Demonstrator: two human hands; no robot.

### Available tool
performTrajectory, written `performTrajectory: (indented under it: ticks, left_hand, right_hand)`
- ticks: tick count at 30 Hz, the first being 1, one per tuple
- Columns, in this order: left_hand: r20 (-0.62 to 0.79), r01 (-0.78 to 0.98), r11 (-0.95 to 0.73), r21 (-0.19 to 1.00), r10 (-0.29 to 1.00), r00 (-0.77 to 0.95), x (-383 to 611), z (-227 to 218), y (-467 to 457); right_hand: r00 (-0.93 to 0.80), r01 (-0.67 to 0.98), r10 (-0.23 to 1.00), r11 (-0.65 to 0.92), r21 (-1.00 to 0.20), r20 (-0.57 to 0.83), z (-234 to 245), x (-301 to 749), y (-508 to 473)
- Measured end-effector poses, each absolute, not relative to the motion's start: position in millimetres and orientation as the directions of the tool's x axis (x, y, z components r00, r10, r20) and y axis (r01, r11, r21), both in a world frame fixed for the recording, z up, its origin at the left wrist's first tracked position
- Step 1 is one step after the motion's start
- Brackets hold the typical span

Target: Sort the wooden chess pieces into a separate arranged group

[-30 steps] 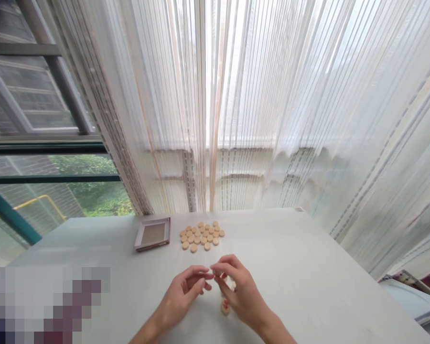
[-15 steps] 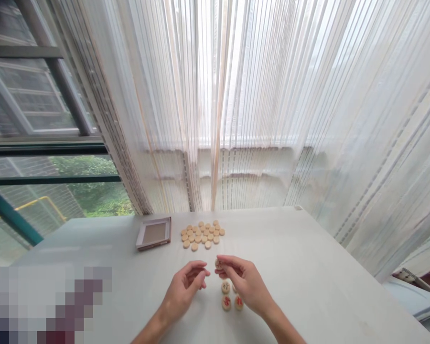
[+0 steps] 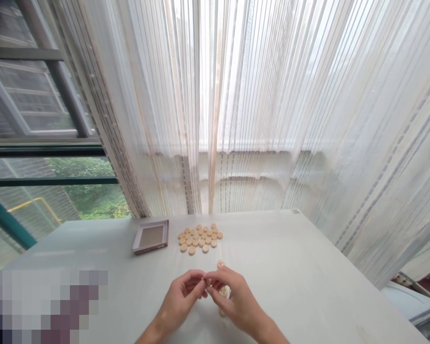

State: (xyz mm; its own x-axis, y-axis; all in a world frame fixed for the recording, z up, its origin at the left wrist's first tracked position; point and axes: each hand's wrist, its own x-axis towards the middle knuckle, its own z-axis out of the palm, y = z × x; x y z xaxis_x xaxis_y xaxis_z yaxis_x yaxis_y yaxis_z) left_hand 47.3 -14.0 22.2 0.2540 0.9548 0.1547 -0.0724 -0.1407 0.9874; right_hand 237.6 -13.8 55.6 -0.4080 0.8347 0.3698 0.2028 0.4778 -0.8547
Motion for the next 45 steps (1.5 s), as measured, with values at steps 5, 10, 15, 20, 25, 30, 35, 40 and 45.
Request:
performTrajectory:
  ticks: [5, 10, 15, 20, 25, 30, 35, 40, 45]
  left_hand:
    - [0.146, -0.096, -0.124, 0.988, 0.953, 0.267, 47.5, 24.9, -15.7]
    - [0.141, -0.095, -0.120, 0.988, 0.952, 0.272, 48.7, 26.6, -17.7]
    - [0.156, -0.072, -0.141, 0.987, 0.946, 0.283, 50.1, 30.2, -20.6]
    - [0.194, 0.025, -0.209, 0.978, 0.940, 0.280, 48.8, 37.1, -25.0]
    - [0.211, 0.061, -0.236, 0.970, 0.936, 0.281, 49.5, 40.0, -26.5]
    - [0.208, 0.112, -0.254, 0.961, 0.927, 0.313, 51.4, 37.8, -27.7]
    - [0.242, 0.239, -0.321, 0.916, 0.920, 0.309, 46.8, 31.1, -26.2]
    - [0.382, 0.407, -0.567, 0.716, 0.807, 0.451, 42.0, 31.4, -28.6]
    - [0.355, 0.465, -0.691, 0.554, 0.701, 0.618, 48.0, 33.7, -35.6]
  right_hand:
    - [-0.393, 0.259, 0.841, 0.489, -0.833, 0.372, 63.3, 238.4, -14.4]
    - [-0.386, 0.234, 0.855, 0.455, -0.859, 0.347, 64.3, 240.2, -15.2]
    - [-0.376, 0.212, 0.879, 0.389, -0.896, 0.293, 63.1, 240.2, -14.6]
    - [-0.356, 0.172, 0.909, 0.294, -0.940, 0.219, 62.4, 238.2, -13.6]
    - [-0.374, 0.146, 0.906, 0.269, -0.952, 0.199, 65.1, 237.6, -15.0]
    - [-0.399, 0.187, 0.896, 0.287, -0.940, 0.194, 67.0, 241.5, -14.5]
    - [-0.370, 0.218, 0.905, 0.302, -0.928, 0.208, 72.5, 259.9, -6.8]
    - [-0.244, 0.227, 0.924, 0.349, -0.909, 0.294, 68.7, 287.5, 12.8]
    - [-0.125, 0.267, 0.948, 0.316, -0.910, 0.293, 57.2, 298.4, 26.6]
